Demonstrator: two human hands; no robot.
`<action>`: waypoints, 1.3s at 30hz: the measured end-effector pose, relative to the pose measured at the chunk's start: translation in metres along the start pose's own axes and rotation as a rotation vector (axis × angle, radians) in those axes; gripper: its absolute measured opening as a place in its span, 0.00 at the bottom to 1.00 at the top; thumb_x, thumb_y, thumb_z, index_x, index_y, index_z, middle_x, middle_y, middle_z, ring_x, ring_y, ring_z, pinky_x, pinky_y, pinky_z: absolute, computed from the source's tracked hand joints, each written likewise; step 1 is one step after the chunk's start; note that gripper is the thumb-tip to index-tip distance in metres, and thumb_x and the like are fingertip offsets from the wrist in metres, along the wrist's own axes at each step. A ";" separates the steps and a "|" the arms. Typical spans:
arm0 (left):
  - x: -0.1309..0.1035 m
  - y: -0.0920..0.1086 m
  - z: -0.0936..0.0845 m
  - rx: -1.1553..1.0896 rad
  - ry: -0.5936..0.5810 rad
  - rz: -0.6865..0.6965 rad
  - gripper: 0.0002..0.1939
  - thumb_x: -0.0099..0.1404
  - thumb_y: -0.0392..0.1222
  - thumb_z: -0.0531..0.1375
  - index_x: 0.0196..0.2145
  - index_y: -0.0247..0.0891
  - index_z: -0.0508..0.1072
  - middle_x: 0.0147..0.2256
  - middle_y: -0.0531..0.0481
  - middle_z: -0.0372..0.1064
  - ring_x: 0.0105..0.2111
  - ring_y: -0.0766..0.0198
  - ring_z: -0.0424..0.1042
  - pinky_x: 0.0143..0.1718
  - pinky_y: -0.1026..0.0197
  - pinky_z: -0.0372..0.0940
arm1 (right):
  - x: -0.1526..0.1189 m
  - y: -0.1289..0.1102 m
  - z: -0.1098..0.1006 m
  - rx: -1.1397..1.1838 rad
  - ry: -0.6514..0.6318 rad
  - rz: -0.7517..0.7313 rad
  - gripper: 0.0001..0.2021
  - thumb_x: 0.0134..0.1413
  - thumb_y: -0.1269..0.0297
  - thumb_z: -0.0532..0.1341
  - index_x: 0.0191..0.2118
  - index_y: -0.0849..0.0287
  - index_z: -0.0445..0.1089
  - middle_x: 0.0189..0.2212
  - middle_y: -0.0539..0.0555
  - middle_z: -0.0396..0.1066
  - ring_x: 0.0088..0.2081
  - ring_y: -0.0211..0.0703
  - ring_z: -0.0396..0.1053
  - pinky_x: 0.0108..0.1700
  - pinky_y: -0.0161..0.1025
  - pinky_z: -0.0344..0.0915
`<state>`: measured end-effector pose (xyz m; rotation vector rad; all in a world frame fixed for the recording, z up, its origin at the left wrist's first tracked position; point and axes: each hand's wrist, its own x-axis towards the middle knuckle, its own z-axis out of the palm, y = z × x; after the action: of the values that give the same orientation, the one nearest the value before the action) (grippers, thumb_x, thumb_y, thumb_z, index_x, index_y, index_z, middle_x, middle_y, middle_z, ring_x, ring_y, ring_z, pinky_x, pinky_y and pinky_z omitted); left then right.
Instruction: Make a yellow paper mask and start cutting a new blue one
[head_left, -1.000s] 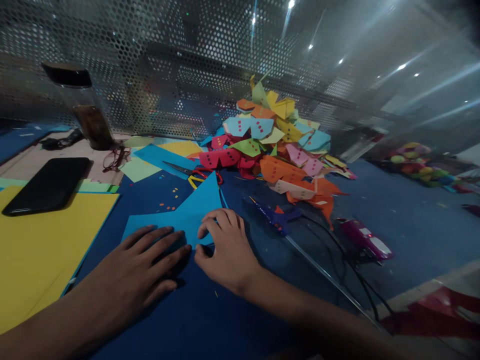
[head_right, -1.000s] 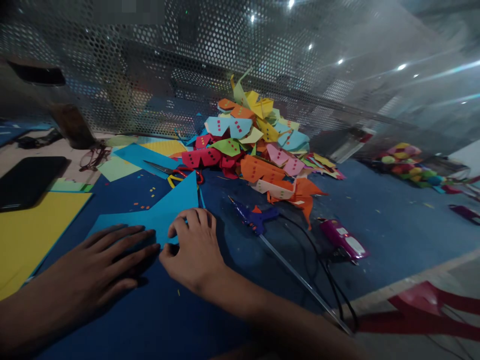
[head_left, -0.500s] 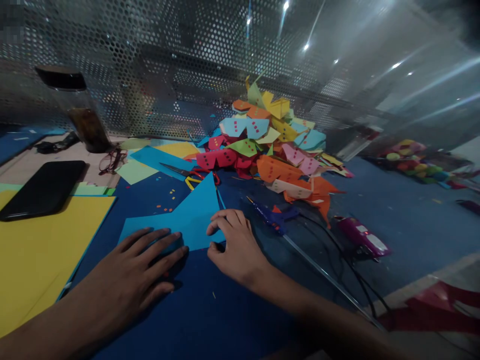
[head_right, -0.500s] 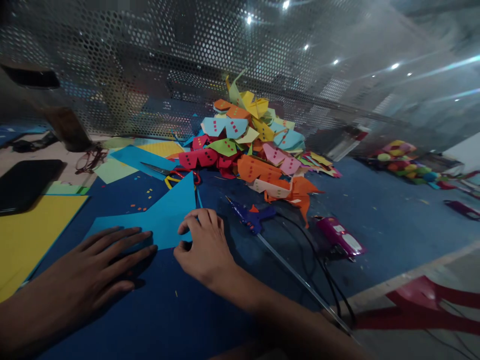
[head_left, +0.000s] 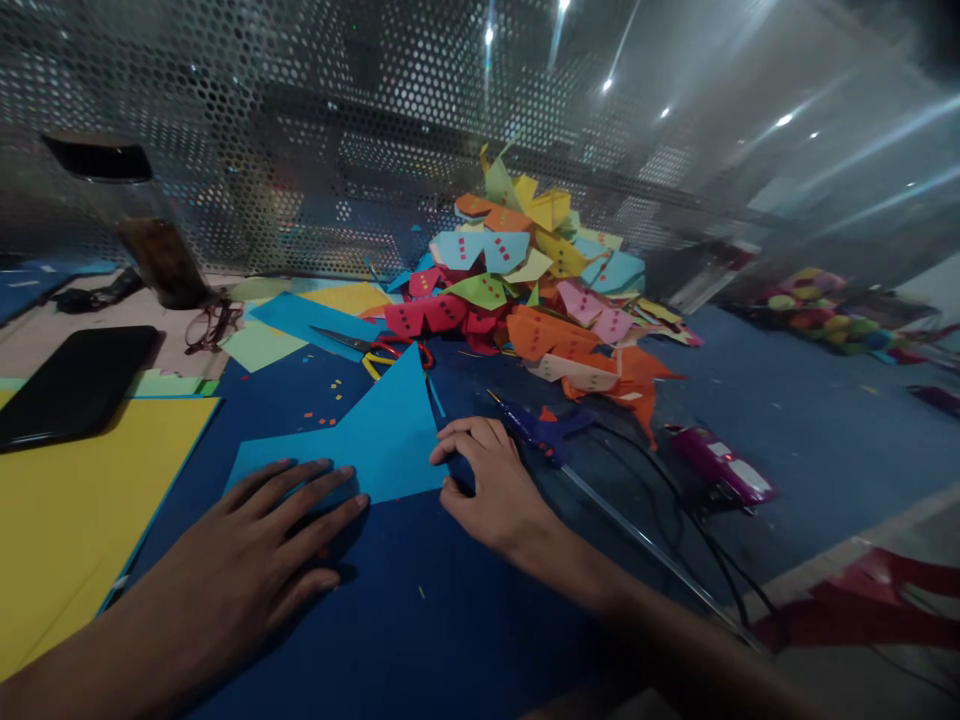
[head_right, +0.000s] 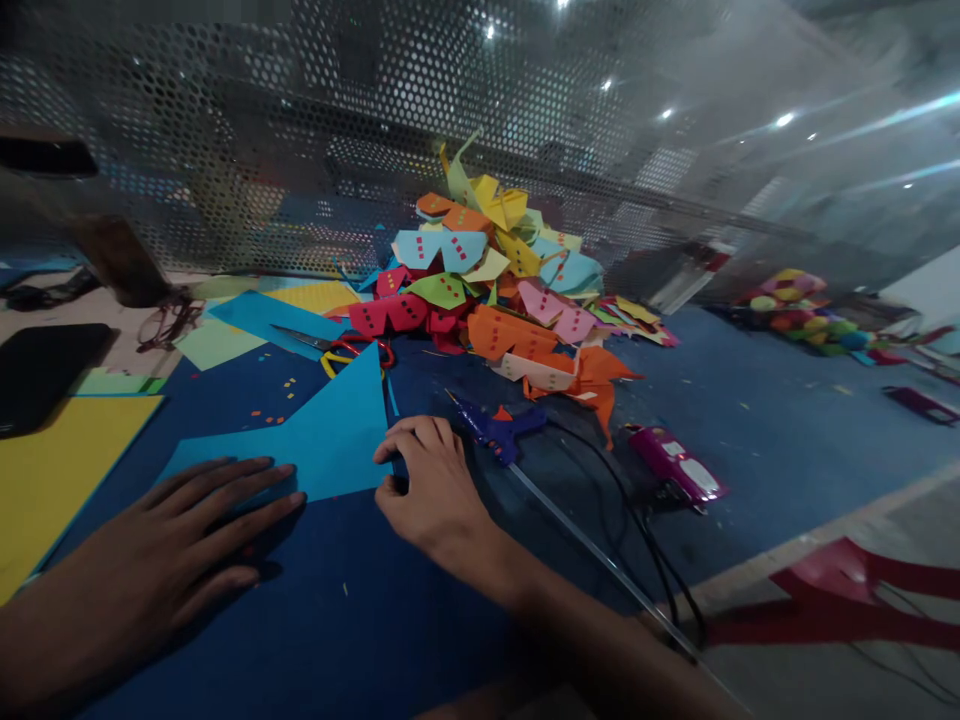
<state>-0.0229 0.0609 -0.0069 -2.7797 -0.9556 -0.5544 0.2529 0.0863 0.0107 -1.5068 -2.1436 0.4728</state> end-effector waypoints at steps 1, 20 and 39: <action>0.000 0.000 0.000 0.002 0.002 0.001 0.25 0.69 0.57 0.56 0.61 0.50 0.68 0.56 0.51 0.72 0.54 0.52 0.69 0.54 0.50 0.62 | 0.000 0.001 -0.001 0.010 0.000 0.000 0.15 0.43 0.80 0.59 0.36 0.54 0.69 0.47 0.54 0.68 0.53 0.49 0.62 0.55 0.51 0.59; -0.001 0.000 0.000 0.069 -0.141 -0.011 0.25 0.69 0.56 0.57 0.62 0.54 0.65 0.60 0.51 0.67 0.57 0.50 0.64 0.55 0.47 0.58 | -0.003 -0.006 0.002 -0.043 -0.043 -0.310 0.11 0.54 0.80 0.57 0.37 0.57 0.70 0.39 0.51 0.72 0.46 0.44 0.67 0.49 0.45 0.57; 0.008 -0.001 -0.003 0.057 -0.145 -0.008 0.17 0.67 0.50 0.61 0.53 0.50 0.72 0.54 0.45 0.70 0.53 0.46 0.67 0.51 0.44 0.63 | -0.005 -0.004 0.003 -0.098 -0.079 -0.339 0.11 0.55 0.80 0.57 0.39 0.57 0.68 0.42 0.52 0.71 0.47 0.44 0.65 0.48 0.44 0.55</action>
<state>-0.0191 0.0655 -0.0014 -2.7970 -0.9945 -0.3251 0.2494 0.0803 0.0099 -1.1531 -2.4535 0.3153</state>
